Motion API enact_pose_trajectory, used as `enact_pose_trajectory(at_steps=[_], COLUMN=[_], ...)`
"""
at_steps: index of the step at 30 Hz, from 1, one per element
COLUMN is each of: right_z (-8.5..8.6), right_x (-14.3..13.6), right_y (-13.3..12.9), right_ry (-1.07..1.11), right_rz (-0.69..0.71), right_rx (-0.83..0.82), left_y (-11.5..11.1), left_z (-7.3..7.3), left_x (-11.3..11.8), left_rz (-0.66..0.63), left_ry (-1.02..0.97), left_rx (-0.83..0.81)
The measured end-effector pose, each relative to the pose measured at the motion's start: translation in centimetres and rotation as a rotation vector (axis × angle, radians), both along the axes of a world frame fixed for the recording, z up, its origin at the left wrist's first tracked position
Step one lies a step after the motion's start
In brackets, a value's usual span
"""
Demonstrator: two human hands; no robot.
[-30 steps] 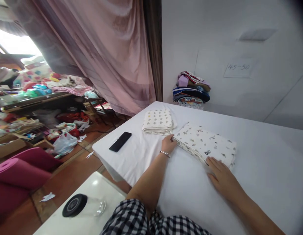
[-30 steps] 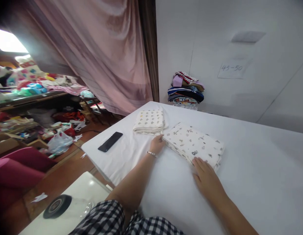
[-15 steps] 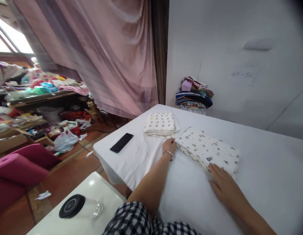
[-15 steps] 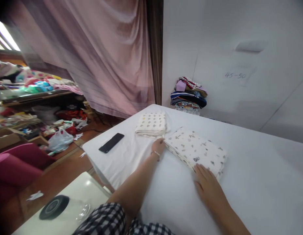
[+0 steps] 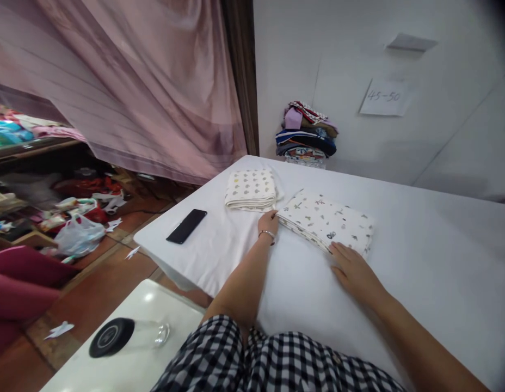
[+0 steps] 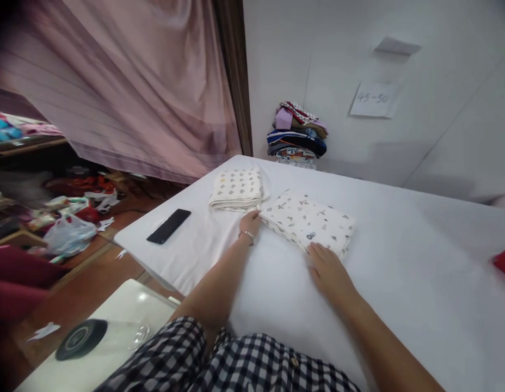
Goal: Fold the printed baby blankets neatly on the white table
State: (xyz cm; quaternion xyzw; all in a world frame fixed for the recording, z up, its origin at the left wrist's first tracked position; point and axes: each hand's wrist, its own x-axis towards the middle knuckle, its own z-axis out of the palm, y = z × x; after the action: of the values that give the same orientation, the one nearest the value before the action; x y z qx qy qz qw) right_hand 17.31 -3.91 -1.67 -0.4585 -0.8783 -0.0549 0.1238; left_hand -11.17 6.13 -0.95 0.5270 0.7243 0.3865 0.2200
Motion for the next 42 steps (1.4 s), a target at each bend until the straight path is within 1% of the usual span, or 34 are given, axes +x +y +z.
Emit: enact_pose_trajectory(at_steps=[8,14,16,18,19,21,22,24,26,27,29,31,33,35,38,40,42], right_z=[-0.2,0.9,1.4,1.7,1.8,1.8,1.8,1.9,2.4,2.9,4.0,4.9,5.2,4.6,3.1,2.4,2.4], right_x=[-0.2,-1.0,-1.1,-1.3,-1.3,-1.4,-1.5,-1.4,-1.2,-0.9,-0.4,0.2,0.6,0.7,0.5,0.5,0.8], right_y=[-0.5,-0.5,-0.5,-0.4,-0.5,-0.5,-0.6,-0.6,-0.5,-0.4,0.0,0.4,0.7,0.8,0.4,0.1,0.0], right_ry=[0.023,0.024,0.045,0.067,0.078,0.096,0.103,0.111,0.124,0.143,0.201,0.258,0.251,0.192,0.137,0.159,0.219], right_rz=[-0.003,-0.056,-0.060,-0.054,-0.050,-0.044,-0.045,-0.051,-0.040,-0.033,-0.047,-0.105,-0.147,-0.137,-0.108,-0.105,-0.089], right_rx=[0.007,-0.081,-0.109,-0.124,-0.127,-0.134,-0.139,-0.162,-0.212,-0.239,-0.271,-0.250,-0.233,-0.248,-0.263,-0.270,-0.314], left_y=[0.4,0.4,0.2,-0.1,-0.3,-1.0,-1.3,-1.8,-2.1,-2.1,-2.1,-2.1,-2.1,-2.0,-1.7,-1.4,-1.0], left_z=[-0.1,0.4,0.8,1.3,1.6,1.8,1.9,1.6,1.2,1.0,0.7,0.5,0.5,0.6,0.6,0.7,0.7], left_x=[-0.2,-0.7,-0.5,0.5,1.2,2.9,3.8,5.1,5.6,5.6,5.4,5.1,4.9,4.8,4.6,4.3,3.9], left_rz=[-0.017,-0.061,-0.071,-0.101,-0.148,-0.317,-0.410,-0.550,-0.598,-0.603,-0.604,-0.602,-0.603,-0.602,-0.581,-0.551,-0.486], left_ry=[0.023,0.045,0.109,0.251,0.338,0.495,0.554,0.635,0.667,0.673,0.676,0.671,0.657,0.635,0.589,0.547,0.500], left_rx=[0.013,0.008,0.053,0.189,0.272,0.377,0.372,0.271,0.166,0.142,0.147,0.162,0.160,0.157,0.181,0.211,0.235])
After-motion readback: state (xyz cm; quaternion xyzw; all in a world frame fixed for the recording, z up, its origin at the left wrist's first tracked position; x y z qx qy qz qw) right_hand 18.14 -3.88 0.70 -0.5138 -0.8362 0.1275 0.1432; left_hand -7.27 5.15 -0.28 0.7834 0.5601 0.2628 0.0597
